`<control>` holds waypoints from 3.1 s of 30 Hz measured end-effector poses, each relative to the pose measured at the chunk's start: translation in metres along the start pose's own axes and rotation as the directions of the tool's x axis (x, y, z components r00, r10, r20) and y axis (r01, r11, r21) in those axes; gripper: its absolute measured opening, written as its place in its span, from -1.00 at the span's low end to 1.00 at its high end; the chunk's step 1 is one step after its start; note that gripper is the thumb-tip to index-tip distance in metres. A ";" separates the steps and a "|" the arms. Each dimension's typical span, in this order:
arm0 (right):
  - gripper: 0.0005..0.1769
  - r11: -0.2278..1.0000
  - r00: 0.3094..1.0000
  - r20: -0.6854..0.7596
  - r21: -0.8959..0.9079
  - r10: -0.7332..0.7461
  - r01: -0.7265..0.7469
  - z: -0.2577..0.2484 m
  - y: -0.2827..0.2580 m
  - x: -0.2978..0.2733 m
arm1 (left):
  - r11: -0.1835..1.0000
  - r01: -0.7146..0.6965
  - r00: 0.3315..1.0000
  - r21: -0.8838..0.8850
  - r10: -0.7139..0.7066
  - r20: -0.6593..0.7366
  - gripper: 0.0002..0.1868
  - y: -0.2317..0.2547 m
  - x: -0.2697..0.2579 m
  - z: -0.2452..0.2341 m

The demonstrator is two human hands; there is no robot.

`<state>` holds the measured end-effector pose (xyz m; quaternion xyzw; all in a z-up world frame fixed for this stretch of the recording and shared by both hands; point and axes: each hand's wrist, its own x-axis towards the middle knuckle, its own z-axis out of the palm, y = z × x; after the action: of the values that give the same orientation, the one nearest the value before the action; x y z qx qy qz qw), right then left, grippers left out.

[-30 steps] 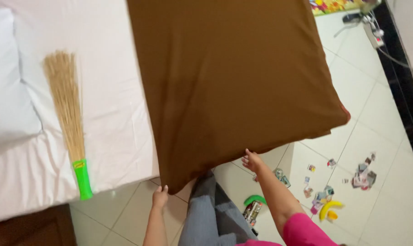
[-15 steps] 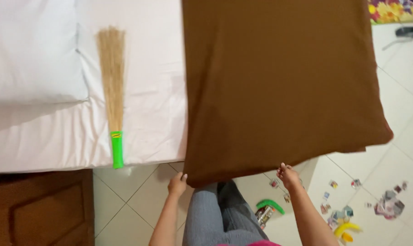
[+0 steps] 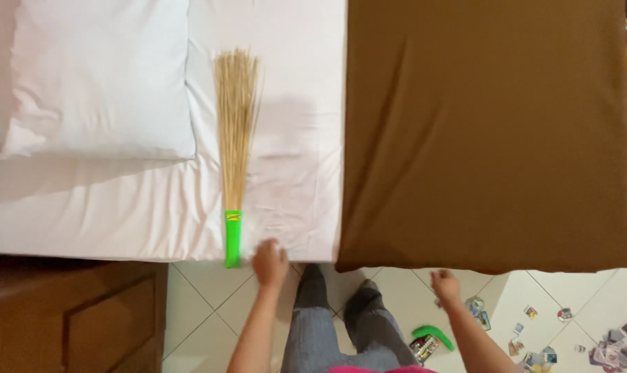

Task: The recorder fits a pillow into a pillowcase, sweeps the mattress with a broom, and folds a blanket on a bed.

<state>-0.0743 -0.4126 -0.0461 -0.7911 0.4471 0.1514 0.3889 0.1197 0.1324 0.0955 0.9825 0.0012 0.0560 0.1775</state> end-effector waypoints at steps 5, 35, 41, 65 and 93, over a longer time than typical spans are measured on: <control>-0.73 0.982 0.969 0.179 -0.044 -0.171 0.182 0.102 -0.127 -0.066 | 0.924 0.365 0.931 0.119 -0.364 -0.031 -0.31 -0.048 0.084 -0.047; -0.77 0.687 0.989 0.100 0.711 0.111 -0.149 -0.023 -0.252 -0.146 | 0.850 0.167 0.805 -0.500 0.176 0.567 -0.75 0.101 0.138 0.123; -0.73 0.831 0.982 -0.021 0.536 0.189 -0.149 -0.032 -0.245 -0.162 | 0.808 0.403 0.810 -0.430 -0.096 0.579 -0.69 0.097 0.188 0.186; -0.49 0.963 0.908 -0.372 0.109 -0.191 0.248 -0.140 -0.280 0.093 | 0.740 0.551 0.822 -0.385 -0.401 0.406 -0.50 0.181 0.322 0.236; -0.08 0.967 0.988 0.073 -0.209 -0.135 0.148 -0.001 -0.222 0.080 | 0.571 0.806 0.440 -0.158 -0.398 0.805 -0.55 0.147 0.024 0.103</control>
<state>0.1529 -0.3939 0.0140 -0.8536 0.3591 0.1934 0.3241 0.1526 -0.0405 0.0537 0.7616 0.2874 -0.3884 0.4319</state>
